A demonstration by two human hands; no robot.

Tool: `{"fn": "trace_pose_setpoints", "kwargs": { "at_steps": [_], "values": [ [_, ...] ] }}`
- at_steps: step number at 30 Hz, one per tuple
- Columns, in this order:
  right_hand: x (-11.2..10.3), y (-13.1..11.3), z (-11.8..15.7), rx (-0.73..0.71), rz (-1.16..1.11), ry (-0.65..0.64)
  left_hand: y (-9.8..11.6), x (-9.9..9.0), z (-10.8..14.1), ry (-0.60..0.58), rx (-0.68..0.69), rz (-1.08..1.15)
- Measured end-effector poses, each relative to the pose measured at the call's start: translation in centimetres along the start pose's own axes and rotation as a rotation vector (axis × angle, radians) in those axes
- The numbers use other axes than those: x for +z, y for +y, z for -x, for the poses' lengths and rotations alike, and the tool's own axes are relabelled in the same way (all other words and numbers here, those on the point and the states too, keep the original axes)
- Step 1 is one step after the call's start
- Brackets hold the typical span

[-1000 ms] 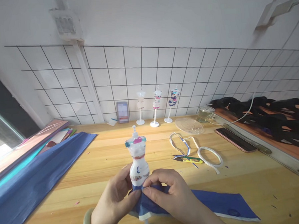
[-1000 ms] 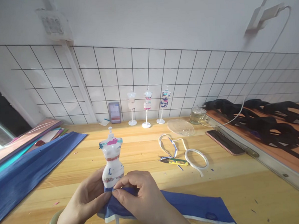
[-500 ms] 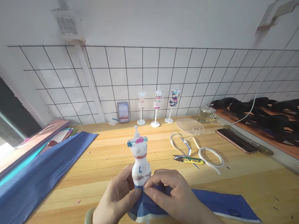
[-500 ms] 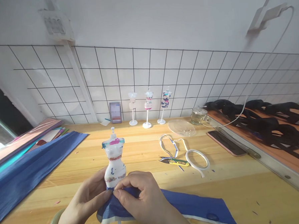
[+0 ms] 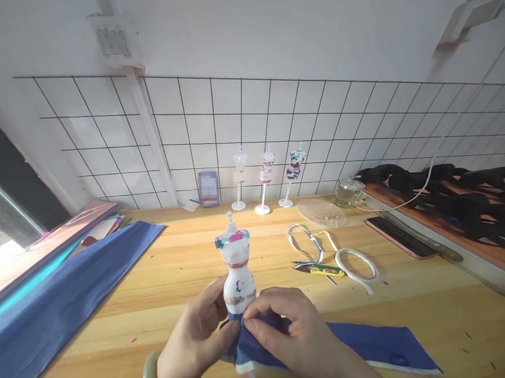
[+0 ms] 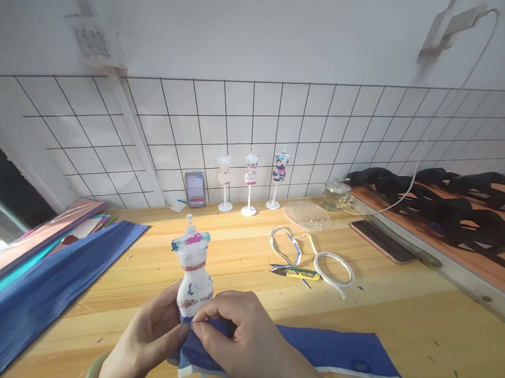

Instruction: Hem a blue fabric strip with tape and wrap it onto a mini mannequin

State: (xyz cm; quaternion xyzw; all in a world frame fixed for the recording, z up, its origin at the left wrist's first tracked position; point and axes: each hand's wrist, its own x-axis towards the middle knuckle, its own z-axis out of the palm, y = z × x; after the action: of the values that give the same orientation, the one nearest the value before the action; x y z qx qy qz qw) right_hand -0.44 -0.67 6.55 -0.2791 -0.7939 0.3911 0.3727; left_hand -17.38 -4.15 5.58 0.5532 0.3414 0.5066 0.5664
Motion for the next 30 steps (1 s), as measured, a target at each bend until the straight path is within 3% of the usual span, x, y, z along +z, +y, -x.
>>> {"fn": "trace_pose_setpoints", "kwargs": {
  "at_steps": [20, 24, 30],
  "values": [
    [0.30, -0.18, -0.17, 0.115, -0.079, 0.013, 0.31, 0.06, 0.56, -0.010, -0.032, 0.016],
    [0.45, 0.09, -0.12, 0.139, -0.150, 0.009, 0.08, 0.28, 0.34, 0.040, -0.030, 0.042],
    [0.66, 0.57, 0.03, 0.104, -0.032, 0.012, -0.25, 0.60, 0.08, 0.125, -0.071, 0.045]
  ]
}}
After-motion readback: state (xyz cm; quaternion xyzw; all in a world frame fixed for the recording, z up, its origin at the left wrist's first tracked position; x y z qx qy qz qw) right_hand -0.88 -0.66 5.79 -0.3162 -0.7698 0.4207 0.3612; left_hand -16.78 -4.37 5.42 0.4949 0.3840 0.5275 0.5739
